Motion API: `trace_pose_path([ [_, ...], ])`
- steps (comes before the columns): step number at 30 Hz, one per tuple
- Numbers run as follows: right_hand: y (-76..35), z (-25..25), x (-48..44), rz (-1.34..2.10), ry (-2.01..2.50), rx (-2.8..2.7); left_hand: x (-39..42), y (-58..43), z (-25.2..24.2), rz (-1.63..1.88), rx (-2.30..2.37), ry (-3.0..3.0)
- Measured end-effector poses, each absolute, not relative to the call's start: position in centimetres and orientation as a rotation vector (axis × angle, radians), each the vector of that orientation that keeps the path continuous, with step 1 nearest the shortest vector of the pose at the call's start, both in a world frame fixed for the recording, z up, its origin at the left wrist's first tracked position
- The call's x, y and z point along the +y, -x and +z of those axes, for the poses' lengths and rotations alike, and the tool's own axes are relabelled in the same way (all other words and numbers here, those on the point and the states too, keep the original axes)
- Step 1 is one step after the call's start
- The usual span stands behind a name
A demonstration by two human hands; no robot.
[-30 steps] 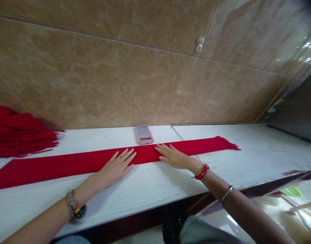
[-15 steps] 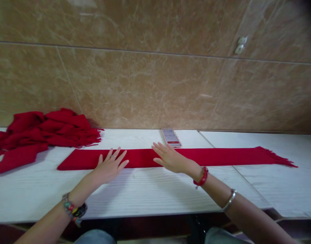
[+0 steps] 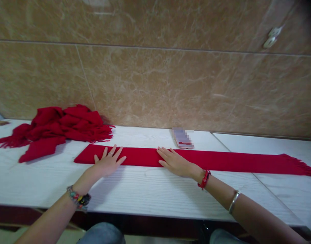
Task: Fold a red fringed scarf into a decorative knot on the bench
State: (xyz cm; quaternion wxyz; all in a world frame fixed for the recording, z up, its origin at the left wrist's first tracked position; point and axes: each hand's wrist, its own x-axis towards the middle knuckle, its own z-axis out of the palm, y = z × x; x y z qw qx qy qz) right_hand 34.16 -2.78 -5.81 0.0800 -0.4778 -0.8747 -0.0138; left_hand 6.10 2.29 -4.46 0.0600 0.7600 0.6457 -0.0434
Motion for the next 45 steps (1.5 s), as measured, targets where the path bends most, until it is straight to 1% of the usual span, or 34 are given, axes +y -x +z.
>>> trace_pose_path([
  [6, -28.5, -5.4, -0.5, -0.057, 1.287, -2.6, 2.6, -4.4, -4.0, -0.166, 2.007, -2.245],
  [12, -25.7, -6.6, 0.5, -0.055, 1.225, -2.623, 3.9, 0.1, -4.4, -0.156, 2.108, -2.204],
  [16, -26.1, -6.9, 0.3, -0.052, 1.24, -2.619, 4.7, 3.8, -4.4, -0.101, 2.314, -1.995],
  [19, -26.0, -6.7, 0.3, -0.057, 1.255, -2.63, 4.8, 4.5, -4.2, -0.057, 2.525, -1.796],
  [22, -25.7, -6.5, 0.3, -0.054, 1.251, -2.626, 4.2, 2.5, -3.6, -0.02, 2.63, -1.938],
  [24, -25.9, -6.2, 0.0, -0.028, 1.23, -2.61, 3.4, -0.3, -3.3, 0.037, 2.533, -2.227],
  [26, -26.7, -5.6, -0.5, -0.01, 1.199, -2.577, 2.4, -3.6, -3.2, 0.075, 2.253, -2.555],
  [28, -28.4, -4.8, -1.3, -0.018, 1.172, -2.546, 1.5, -6.7, -3.3, 0.042, 1.916, -2.754],
  [31, -33.1, -3.6, -2.6, -0.032, 1.212, -2.502, 0.4, -9.8, -3.5, -0.068, 1.594, -2.8],
  [35, -42.6, -2.8, -4.2, -0.018, 1.422, -2.395, -0.2, -12.4, -3.4, -0.218, 1.515, -2.757],
  [37, -48.0, -3.0, -5.1, -0.033, 1.617, -2.348, -0.6, -13.9, -3.1, -0.259, 1.484, -2.754],
  [40, -55.0, -3.7, -6.5, -0.044, 1.948, -2.333, -1.4, -16.9, -2.9, -0.257, 1.354, -2.795],
  [45, -61.7, -3.6, -8.2, 0.003, 2.204, -2.312, -2.4, -22.5, -3.0, -0.177, 1.083, -2.863],
])
